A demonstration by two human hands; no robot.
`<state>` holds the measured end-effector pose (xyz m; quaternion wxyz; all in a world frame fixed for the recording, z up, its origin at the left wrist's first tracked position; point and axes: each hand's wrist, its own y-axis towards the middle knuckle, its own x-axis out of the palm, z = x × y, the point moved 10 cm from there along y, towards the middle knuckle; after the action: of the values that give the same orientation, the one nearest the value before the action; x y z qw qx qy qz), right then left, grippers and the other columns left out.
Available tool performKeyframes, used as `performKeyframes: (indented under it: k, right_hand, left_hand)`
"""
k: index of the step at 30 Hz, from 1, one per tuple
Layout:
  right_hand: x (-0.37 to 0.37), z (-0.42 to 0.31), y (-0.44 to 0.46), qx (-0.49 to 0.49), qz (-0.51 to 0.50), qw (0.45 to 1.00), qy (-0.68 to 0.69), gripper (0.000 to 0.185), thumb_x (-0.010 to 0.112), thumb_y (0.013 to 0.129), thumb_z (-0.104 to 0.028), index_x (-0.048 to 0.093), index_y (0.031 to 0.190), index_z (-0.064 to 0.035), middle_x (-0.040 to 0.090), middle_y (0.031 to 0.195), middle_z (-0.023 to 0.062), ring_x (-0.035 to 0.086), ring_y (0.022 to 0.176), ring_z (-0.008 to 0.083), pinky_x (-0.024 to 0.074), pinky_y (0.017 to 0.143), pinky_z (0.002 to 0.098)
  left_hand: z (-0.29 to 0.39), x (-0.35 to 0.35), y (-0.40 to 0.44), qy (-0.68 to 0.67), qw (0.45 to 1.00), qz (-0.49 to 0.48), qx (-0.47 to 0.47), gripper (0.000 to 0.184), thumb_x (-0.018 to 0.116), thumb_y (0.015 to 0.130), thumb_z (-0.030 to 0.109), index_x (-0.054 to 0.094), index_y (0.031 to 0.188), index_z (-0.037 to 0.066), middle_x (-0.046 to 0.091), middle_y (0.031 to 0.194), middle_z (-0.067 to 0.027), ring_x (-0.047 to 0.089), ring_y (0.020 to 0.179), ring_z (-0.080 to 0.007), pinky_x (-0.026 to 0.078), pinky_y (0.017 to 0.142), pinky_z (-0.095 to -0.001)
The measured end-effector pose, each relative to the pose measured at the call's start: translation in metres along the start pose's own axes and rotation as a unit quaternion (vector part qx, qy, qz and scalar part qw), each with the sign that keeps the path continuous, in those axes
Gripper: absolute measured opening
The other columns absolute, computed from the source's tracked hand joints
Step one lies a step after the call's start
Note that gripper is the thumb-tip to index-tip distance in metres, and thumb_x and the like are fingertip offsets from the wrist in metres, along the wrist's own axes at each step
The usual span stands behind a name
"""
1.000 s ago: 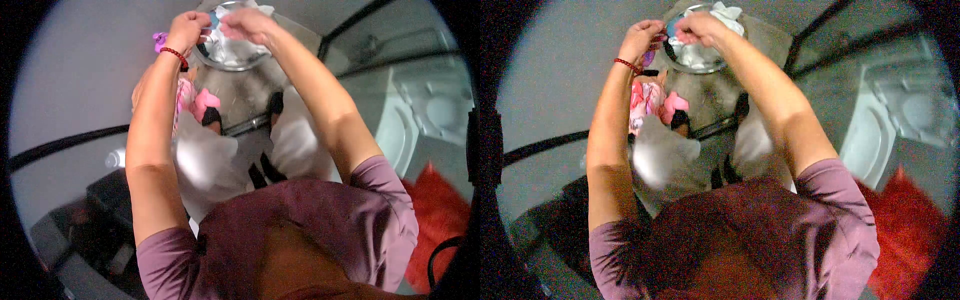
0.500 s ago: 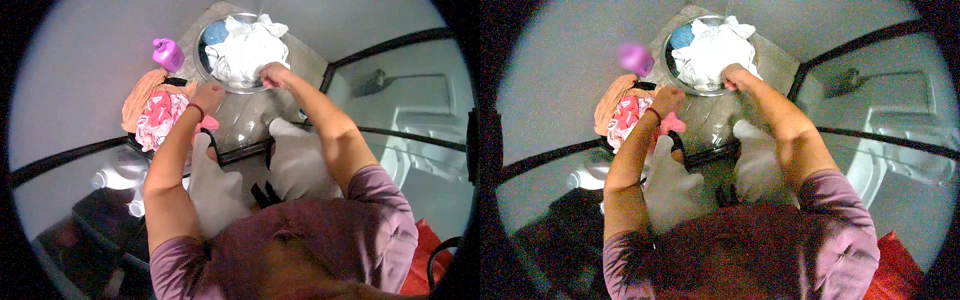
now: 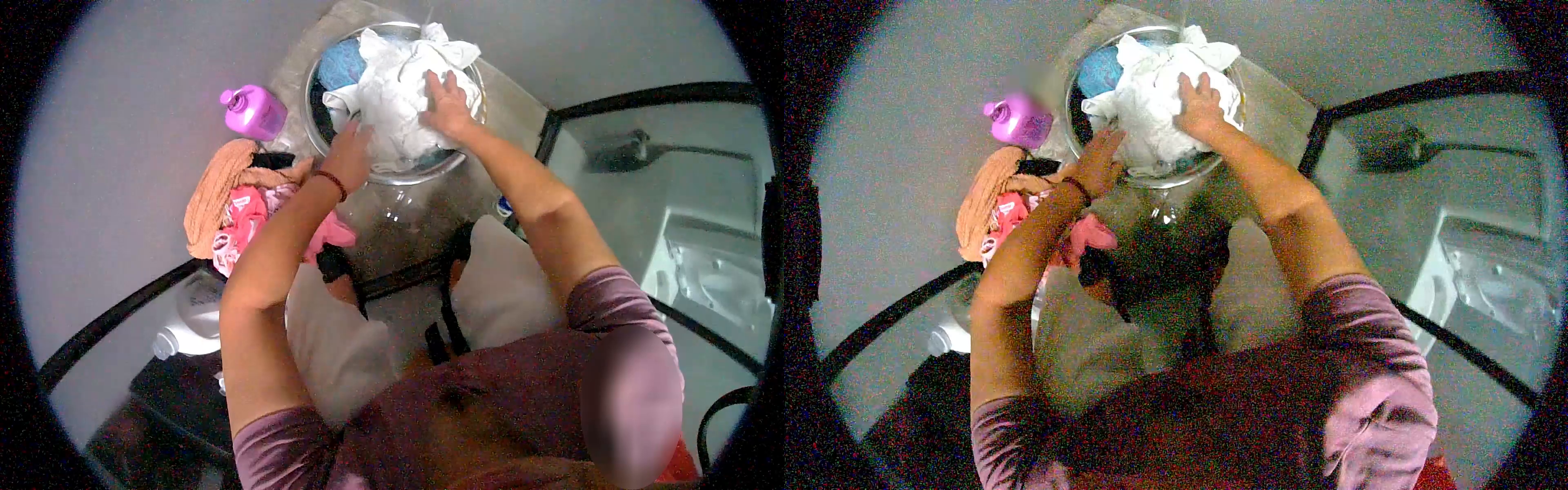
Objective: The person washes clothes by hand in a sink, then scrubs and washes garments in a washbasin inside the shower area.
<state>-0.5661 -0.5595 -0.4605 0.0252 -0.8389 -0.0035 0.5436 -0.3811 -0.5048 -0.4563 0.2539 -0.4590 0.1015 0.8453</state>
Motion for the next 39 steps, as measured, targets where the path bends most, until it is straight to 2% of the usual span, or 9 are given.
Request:
performKeyframes:
  k: [4, 8, 15, 23, 25, 29, 32, 38, 39]
  right_hand:
    - [0.029, 0.004, 0.014, 0.022, -0.058, 0.998, -0.032, 0.077, 0.067, 0.061, -0.017, 0.029, 0.129, -0.0179, 0.026, 0.128, 0.0212, 0.030, 0.113, 0.0442, 0.0393, 0.082, 0.0579]
    - [0.026, -0.003, -0.019, -0.086, 0.026, 0.992, -0.085, 0.061, 0.066, 0.062, -0.014, 0.044, 0.119, -0.0132, 0.034, 0.120, 0.0220, 0.036, 0.107, 0.0416, 0.0429, 0.083, 0.0491]
    - [0.052, -0.005, -0.048, -0.171, -0.075, 0.980, -0.072, 0.047, 0.065, 0.065, -0.015, 0.053, 0.110, -0.0088, 0.053, 0.093, 0.0154, 0.049, 0.089, 0.0355, 0.0410, 0.082, 0.0405]
    - [0.079, -0.007, -0.041, -0.195, -0.171, 0.965, -0.039, 0.037, 0.059, 0.069, -0.011, 0.056, 0.106, -0.0083, 0.056, 0.092, 0.0125, 0.055, 0.085, 0.0296, 0.0463, 0.073, 0.0365]
    - [0.069, 0.008, -0.033, -0.015, -0.232, 0.972, 0.029, 0.037, 0.056, 0.070, -0.007, 0.056, 0.107, -0.0089, 0.056, 0.100, 0.0131, 0.055, 0.090, 0.0282, 0.0451, 0.078, 0.0348]
    - [-0.002, -0.011, -0.017, -0.059, 0.053, 0.997, 0.008, 0.045, 0.058, 0.071, -0.011, 0.050, 0.115, -0.0126, 0.044, 0.121, 0.0214, 0.046, 0.106, 0.0346, 0.0396, 0.088, 0.0385]
    - [0.015, -0.012, -0.004, -0.077, 0.004, 0.993, -0.092, 0.061, 0.059, 0.073, -0.019, 0.035, 0.129, -0.0140, 0.034, 0.129, 0.0231, 0.036, 0.116, 0.0383, 0.0357, 0.093, 0.0415]
    - [0.104, 0.035, 0.011, -0.059, -0.259, 0.961, -0.074, 0.080, 0.058, 0.073, -0.034, 0.014, 0.137, -0.0103, 0.030, 0.134, 0.0221, 0.029, 0.124, 0.0344, 0.0292, 0.099, 0.0386]
    - [0.112, 0.042, 0.015, -0.022, -0.304, 0.952, -0.042, 0.083, 0.058, 0.072, -0.034, 0.012, 0.137, -0.0090, 0.035, 0.130, 0.0238, 0.035, 0.121, 0.0345, 0.0304, 0.099, 0.0358]
  left_hand:
    - [-0.015, 0.013, 0.048, -0.004, 0.999, -0.039, -0.037, 0.075, 0.065, 0.069, 0.020, 0.026, 0.133, 0.008, 0.022, 0.135, -0.0244, 0.022, 0.125, -0.0410, 0.022, 0.103, -0.0441]
    - [0.002, 0.027, 0.064, 0.028, 0.997, 0.063, -0.041, 0.067, 0.067, 0.067, 0.024, 0.035, 0.126, 0.020, 0.018, 0.136, -0.0164, 0.025, 0.122, -0.0411, 0.033, 0.095, -0.0493]
    - [0.003, 0.075, 0.052, 0.088, 0.990, -0.091, -0.067, 0.030, 0.054, 0.076, 0.018, 0.055, 0.106, 0.017, 0.042, 0.113, -0.0103, 0.040, 0.106, -0.0357, 0.040, 0.085, -0.0487]
    - [-0.027, 0.077, 0.052, 0.122, 0.964, -0.167, -0.167, 0.031, 0.049, 0.080, 0.024, 0.055, 0.110, 0.019, 0.041, 0.122, -0.0081, 0.038, 0.113, -0.0324, 0.036, 0.088, -0.0518]
    - [-0.032, 0.073, 0.046, 0.159, 0.946, -0.199, -0.200, 0.031, 0.047, 0.082, 0.024, 0.054, 0.112, 0.020, 0.040, 0.124, -0.0069, 0.035, 0.117, -0.0285, 0.030, 0.091, -0.0551]
    - [-0.054, 0.094, 0.040, 0.172, 0.955, -0.154, -0.186, 0.032, 0.045, 0.083, 0.023, 0.053, 0.114, 0.022, 0.038, 0.127, -0.0059, 0.033, 0.120, -0.0266, 0.025, 0.093, -0.0564]
    - [-0.054, 0.091, 0.039, 0.190, 0.972, -0.060, -0.127, 0.032, 0.044, 0.083, 0.022, 0.053, 0.114, 0.021, 0.036, 0.131, -0.0052, 0.031, 0.122, -0.0257, 0.024, 0.094, -0.0562]
    - [-0.062, 0.075, 0.034, 0.175, 0.932, -0.209, -0.240, 0.038, 0.049, 0.080, 0.019, 0.050, 0.118, 0.020, 0.031, 0.134, -0.0077, 0.030, 0.123, -0.0257, 0.028, 0.091, -0.0572]
    - [-0.050, 0.051, 0.044, 0.135, 0.973, -0.058, -0.178, 0.039, 0.051, 0.078, 0.019, 0.049, 0.117, 0.020, 0.032, 0.133, -0.0088, 0.032, 0.122, -0.0272, 0.029, 0.091, -0.0565]
